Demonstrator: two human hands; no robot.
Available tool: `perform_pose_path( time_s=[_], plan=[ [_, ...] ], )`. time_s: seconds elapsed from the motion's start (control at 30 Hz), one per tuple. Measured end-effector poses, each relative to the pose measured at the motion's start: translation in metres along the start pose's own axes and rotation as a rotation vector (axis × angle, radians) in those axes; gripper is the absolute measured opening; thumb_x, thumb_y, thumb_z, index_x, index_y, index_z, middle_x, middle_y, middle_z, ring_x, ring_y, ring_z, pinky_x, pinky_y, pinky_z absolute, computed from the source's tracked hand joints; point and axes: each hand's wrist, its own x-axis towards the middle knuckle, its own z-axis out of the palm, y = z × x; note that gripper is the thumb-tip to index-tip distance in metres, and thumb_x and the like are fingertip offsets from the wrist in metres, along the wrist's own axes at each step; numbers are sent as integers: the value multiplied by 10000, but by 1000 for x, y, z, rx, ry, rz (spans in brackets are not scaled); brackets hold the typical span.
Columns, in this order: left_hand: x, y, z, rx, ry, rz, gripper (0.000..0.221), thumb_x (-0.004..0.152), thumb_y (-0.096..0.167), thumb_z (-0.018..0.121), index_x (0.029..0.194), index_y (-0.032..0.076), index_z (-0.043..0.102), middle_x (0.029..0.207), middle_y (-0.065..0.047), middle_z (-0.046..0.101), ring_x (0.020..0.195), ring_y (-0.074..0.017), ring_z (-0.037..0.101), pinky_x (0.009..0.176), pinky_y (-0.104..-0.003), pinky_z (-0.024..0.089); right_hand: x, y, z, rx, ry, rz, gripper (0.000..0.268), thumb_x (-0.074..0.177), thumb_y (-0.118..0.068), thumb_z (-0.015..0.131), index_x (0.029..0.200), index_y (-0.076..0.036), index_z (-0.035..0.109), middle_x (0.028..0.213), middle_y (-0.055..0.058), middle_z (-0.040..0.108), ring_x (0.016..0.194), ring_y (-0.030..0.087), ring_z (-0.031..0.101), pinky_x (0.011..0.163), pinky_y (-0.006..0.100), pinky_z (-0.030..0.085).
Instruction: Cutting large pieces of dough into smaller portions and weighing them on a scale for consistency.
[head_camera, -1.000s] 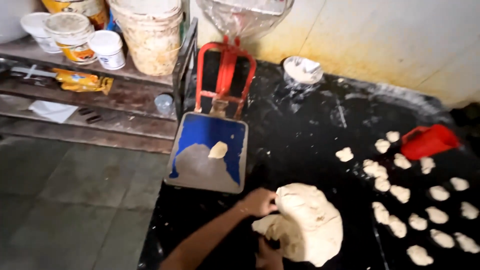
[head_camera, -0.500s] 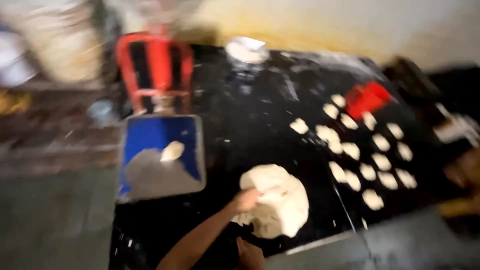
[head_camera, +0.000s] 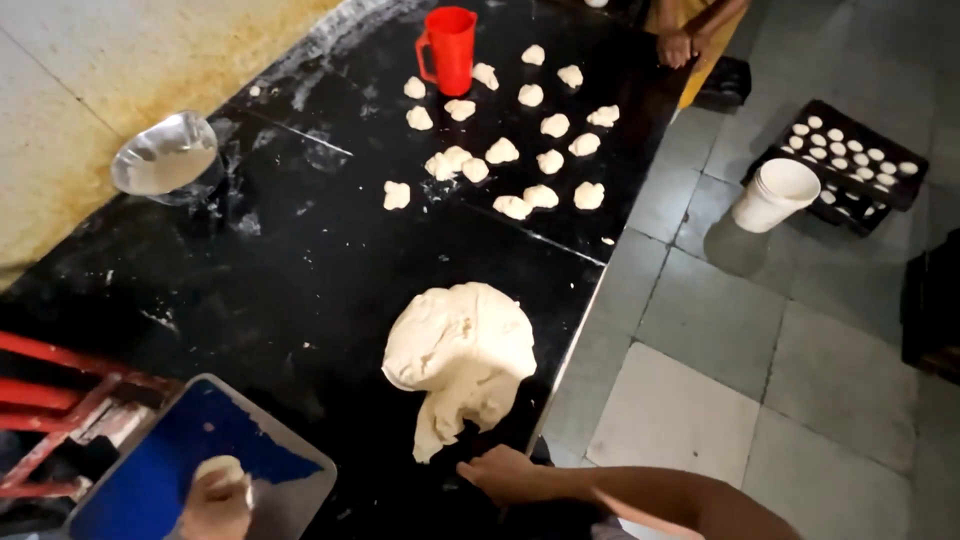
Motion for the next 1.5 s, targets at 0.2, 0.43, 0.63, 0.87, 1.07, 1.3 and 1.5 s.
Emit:
perform_pose_path(
  time_s=[0.2,0.43,0.63,0.87,1.07,1.3,1.5],
  plan=[
    [-2,2,-26,403,553,285,764,657,458,909,1132,-103,702,991,-250,684,819,-361,684,686,-431,559,3,2,10,33,-1,31,384,782,-117,701,1123,-13,557,870,175,683,785,402,695,615,511,542],
    [6,-1,-16,264,30,225,312,804,230,816,1095,134,756,1026,-180,749,937,-409,719,831,-489,577,6,13,14,40,-28,6,375,803,-120,692,1144,-41,558,902,154,696,831,387,705,646,507,551],
    [-42,224,14,154,-166,455,524,700,123,795,1191,33,636,1118,-188,675,997,-430,659,827,-491,527,-27,35,-31,188,-68,225,341,819,-171,708,1126,-95,579,867,171,692,860,409,692,703,530,538],
    [-67,435,78,-417,131,475,410,714,86,876,973,31,562,899,-114,565,776,-279,576,727,-396,526,-104,90,-95,281,118,459,386,853,-256,727,1199,-138,602,946,174,724,897,427,682,760,534,532],
    [-109,499,196,360,-584,1008,1030,494,605,912,1284,12,618,1284,-310,585,1272,-539,403,1124,-681,185,-136,110,-150,311,248,569,404,851,-276,734,1223,-156,632,1049,154,746,954,410,691,796,509,548],
    [-117,283,228,98,-415,505,786,831,448,777,1396,-66,593,1417,-314,537,1345,-484,455,1170,-561,320,-136,162,-146,303,190,693,408,877,-313,729,1229,-138,620,988,191,746,933,435,684,780,525,534],
    [-204,120,246,493,-120,94,662,801,256,747,1334,-99,582,1389,-285,536,1298,-484,485,1050,-537,434,-49,123,-179,293,151,353,502,883,-309,741,1289,-76,561,913,264,714,860,489,671,711,567,527]
  ],
)
